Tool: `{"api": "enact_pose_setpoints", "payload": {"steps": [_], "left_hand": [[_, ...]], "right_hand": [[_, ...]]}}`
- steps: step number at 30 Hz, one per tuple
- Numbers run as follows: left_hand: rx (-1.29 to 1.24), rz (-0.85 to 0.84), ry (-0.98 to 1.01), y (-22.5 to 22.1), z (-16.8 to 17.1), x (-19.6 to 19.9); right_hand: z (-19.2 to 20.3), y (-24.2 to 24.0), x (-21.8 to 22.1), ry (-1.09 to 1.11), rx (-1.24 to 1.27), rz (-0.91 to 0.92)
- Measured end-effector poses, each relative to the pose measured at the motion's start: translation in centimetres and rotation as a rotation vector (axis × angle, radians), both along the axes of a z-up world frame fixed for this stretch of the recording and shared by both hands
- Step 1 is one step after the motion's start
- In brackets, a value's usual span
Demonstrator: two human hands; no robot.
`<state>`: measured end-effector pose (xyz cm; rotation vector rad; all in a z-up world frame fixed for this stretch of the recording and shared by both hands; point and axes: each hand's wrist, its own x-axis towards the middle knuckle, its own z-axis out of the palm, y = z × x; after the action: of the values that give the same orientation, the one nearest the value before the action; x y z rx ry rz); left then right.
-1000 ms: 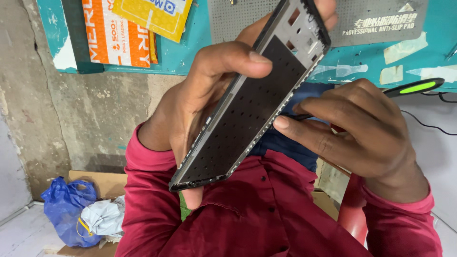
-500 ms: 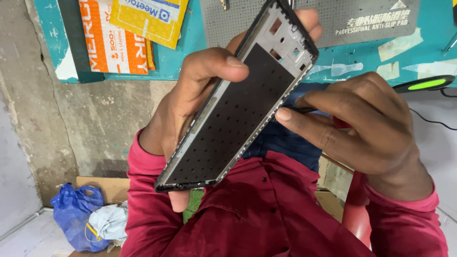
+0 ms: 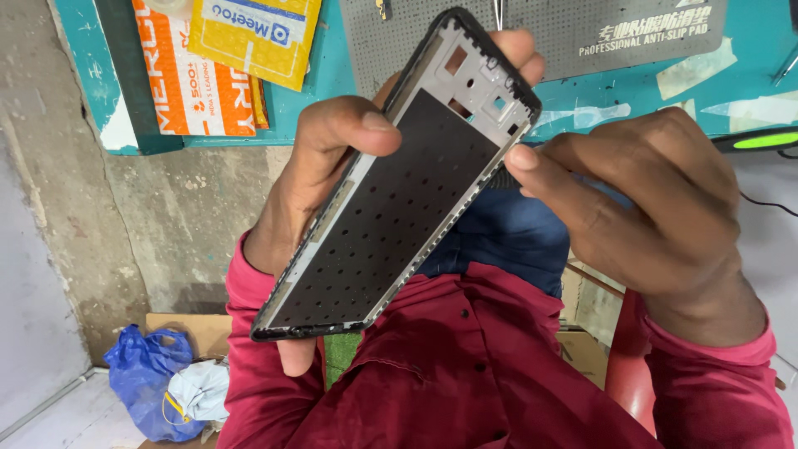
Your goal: The person cleans the interior of a disassembled smartphone chassis using tweezers to remove debris, a brush to sweep surfaces, and a liquid solvent applied from a bottle. The person rotates the chassis to access different edges and corners while working at a bench.
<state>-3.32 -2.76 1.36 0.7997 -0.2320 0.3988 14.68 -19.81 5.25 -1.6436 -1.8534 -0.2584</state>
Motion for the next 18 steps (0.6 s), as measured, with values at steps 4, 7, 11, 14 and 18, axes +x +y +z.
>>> {"api": "enact_pose_setpoints", "payload": {"steps": [4,7,11,14,18], "left_hand": [[0.024,-0.008,0.009,0.05,0.11,-0.24],[0.036,-0.014,0.018,0.00,0.17,-0.27],[0.057,-0.017,0.025,-0.18,0.19,-0.34],[0.075,-0.014,0.011,-0.13,-0.02,-0.22],[0.116,-0.021,-0.035,0.27,-0.46,0.50]], "right_hand": [[-0.03,0.05,-0.07,0.000,0.002,0.000],[-0.07,0.23,0.05,-0.047,0.018,0.012],[-0.22,0.18,0.21,-0.095,0.025,0.025],[-0.29,-0.08,0.17,-0.086,0.004,0.034],[-0.36,-0.30,0.10,-0.084,-0.006,0.052]]}}
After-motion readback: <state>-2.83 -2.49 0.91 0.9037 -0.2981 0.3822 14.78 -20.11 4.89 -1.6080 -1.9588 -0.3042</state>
